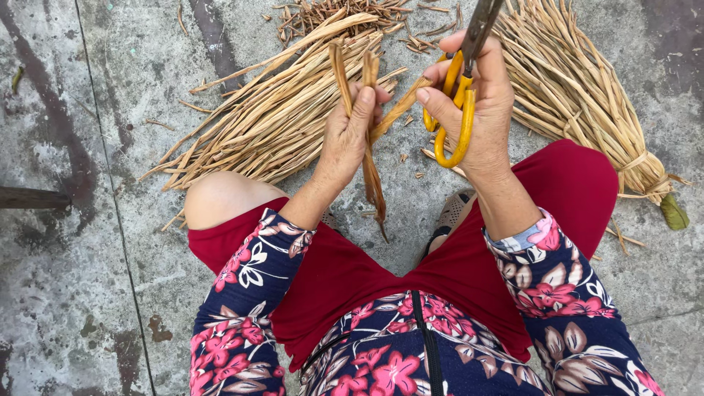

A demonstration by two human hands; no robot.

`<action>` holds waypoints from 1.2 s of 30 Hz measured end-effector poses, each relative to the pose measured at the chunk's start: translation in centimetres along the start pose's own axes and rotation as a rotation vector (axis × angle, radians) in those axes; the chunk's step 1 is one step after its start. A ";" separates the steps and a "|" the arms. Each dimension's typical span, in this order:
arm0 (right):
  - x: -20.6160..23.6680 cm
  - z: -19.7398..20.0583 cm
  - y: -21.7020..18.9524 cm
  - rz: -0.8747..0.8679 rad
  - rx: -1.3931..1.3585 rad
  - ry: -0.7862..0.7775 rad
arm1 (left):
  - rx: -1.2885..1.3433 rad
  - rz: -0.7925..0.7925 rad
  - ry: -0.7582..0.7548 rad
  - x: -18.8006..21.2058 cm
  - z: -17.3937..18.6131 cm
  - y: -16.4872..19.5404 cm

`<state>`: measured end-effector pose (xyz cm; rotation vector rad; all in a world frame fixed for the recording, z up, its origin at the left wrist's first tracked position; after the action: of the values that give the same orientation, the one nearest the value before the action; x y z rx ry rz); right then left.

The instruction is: The person sits on a concrete floor and uses yellow-handled shears to trim the ends of dried plant stalks. They repeatedly pick up stalks from a pile, cut the tips, and place the trimmed pieces back down.

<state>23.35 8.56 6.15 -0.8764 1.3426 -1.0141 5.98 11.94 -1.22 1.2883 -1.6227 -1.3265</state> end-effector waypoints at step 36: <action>1.9 -5.6 0.7 -0.078 0.587 -0.146 | 0.279 -0.062 0.133 0.0 3.0 1.1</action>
<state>17.80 7.31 4.55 -0.5437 0.8204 -1.2879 2.95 12.85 -0.91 1.5676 -1.7293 -1.0503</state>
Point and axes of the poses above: each hand's wrist, its own x-axis away from the middle knuckle, its own z-axis out of the back of the hand, y = z × x, the point moved 8 cm from there along -x, towards the middle knuckle, and after that the axes turned 7 degrees about x, right-handed, at the moved point
